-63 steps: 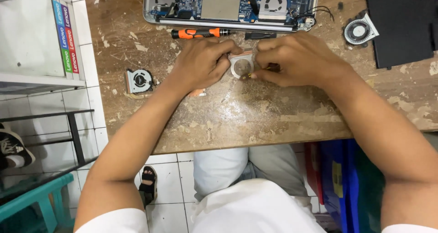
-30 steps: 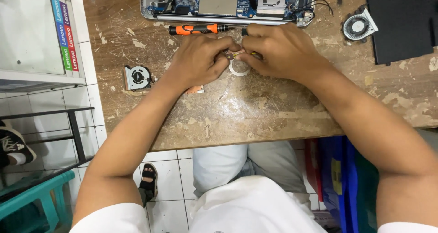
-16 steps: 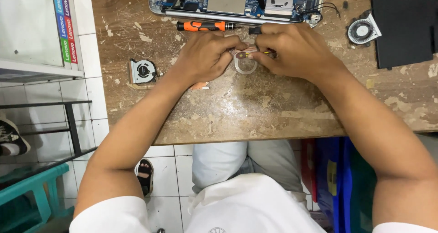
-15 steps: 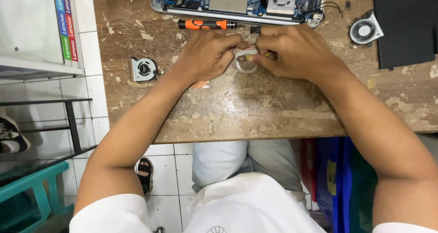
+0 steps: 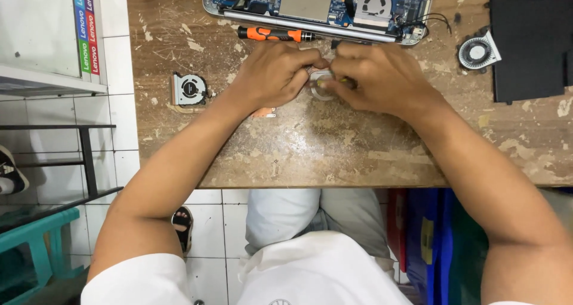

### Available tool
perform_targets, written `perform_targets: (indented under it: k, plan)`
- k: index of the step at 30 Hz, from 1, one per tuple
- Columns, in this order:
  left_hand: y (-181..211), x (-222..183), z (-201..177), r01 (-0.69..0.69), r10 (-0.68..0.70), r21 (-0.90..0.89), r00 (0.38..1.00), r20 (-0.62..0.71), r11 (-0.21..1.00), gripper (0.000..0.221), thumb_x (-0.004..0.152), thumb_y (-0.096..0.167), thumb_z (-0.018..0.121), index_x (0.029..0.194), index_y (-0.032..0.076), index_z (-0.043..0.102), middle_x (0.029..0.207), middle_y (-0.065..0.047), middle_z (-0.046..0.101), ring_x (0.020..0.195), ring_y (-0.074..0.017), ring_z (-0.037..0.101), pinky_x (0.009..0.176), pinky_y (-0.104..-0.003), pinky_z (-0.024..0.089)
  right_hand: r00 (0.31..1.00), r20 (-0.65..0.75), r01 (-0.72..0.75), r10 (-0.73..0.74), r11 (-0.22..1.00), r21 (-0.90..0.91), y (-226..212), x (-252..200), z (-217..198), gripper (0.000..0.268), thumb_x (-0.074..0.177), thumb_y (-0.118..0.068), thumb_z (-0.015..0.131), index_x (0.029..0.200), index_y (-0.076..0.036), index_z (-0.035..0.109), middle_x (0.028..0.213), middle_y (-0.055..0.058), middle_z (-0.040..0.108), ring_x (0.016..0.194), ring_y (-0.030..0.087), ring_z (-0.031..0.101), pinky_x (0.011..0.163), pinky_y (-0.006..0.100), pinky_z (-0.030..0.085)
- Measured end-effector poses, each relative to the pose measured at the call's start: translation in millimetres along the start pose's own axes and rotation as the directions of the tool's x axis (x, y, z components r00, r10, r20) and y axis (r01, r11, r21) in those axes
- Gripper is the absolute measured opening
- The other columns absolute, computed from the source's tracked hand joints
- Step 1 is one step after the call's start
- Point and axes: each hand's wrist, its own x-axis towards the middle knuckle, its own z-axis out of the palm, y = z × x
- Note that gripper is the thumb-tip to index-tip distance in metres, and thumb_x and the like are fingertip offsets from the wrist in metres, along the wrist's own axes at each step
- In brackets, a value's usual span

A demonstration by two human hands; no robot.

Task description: Repairing a laptop by applying thermal paste to the heat pipe and inspecting the cooling fan assembly.

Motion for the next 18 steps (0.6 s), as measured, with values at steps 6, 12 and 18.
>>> perform_targets:
  k: [6,12,18]
  plan:
    - [2,1,-2,0.022,-0.022,-0.021,1.0,0.018,1.0,0.033,0.088,0.008,0.041,0.103,0.012,0.07,0.059,-0.008,0.063,0.047,-0.0233,0.06,0.04,-0.039,0.044,0.999,0.018,-0.033,0.033,0.999,-0.005,-2,1,-2,0.029,0.106,-0.033,0.07,0.092,-0.008,0.067,0.082,0.0,0.049,0.05,0.025,0.05,0.037,0.041,0.043]
    - [-1,0,0,0.034,-0.032,-0.023,0.998,0.05,0.999,0.037,0.087,0.007,0.043,0.11,0.015,0.071,0.054,-0.006,0.056,0.047,-0.0218,0.058,0.044,-0.039,0.046,0.994,0.107,0.012,-0.024,0.994,0.111,3,-6,-7,0.027,0.103,-0.031,0.07,0.084,-0.011,0.067,0.079,-0.004,0.056,0.047,0.02,0.049,0.033,0.036,0.032]
    - [-5,0,6,-0.023,0.023,0.001,1.0,-0.003,1.0,0.038,0.09,0.005,0.037,0.107,0.014,0.07,0.055,-0.004,0.055,0.044,-0.0193,0.057,0.034,-0.031,0.038,0.993,0.103,0.051,-0.054,0.998,0.025,6,-11,-4,0.031,0.105,-0.039,0.065,0.088,-0.013,0.066,0.081,-0.002,0.05,0.048,0.021,0.048,0.032,0.037,0.033]
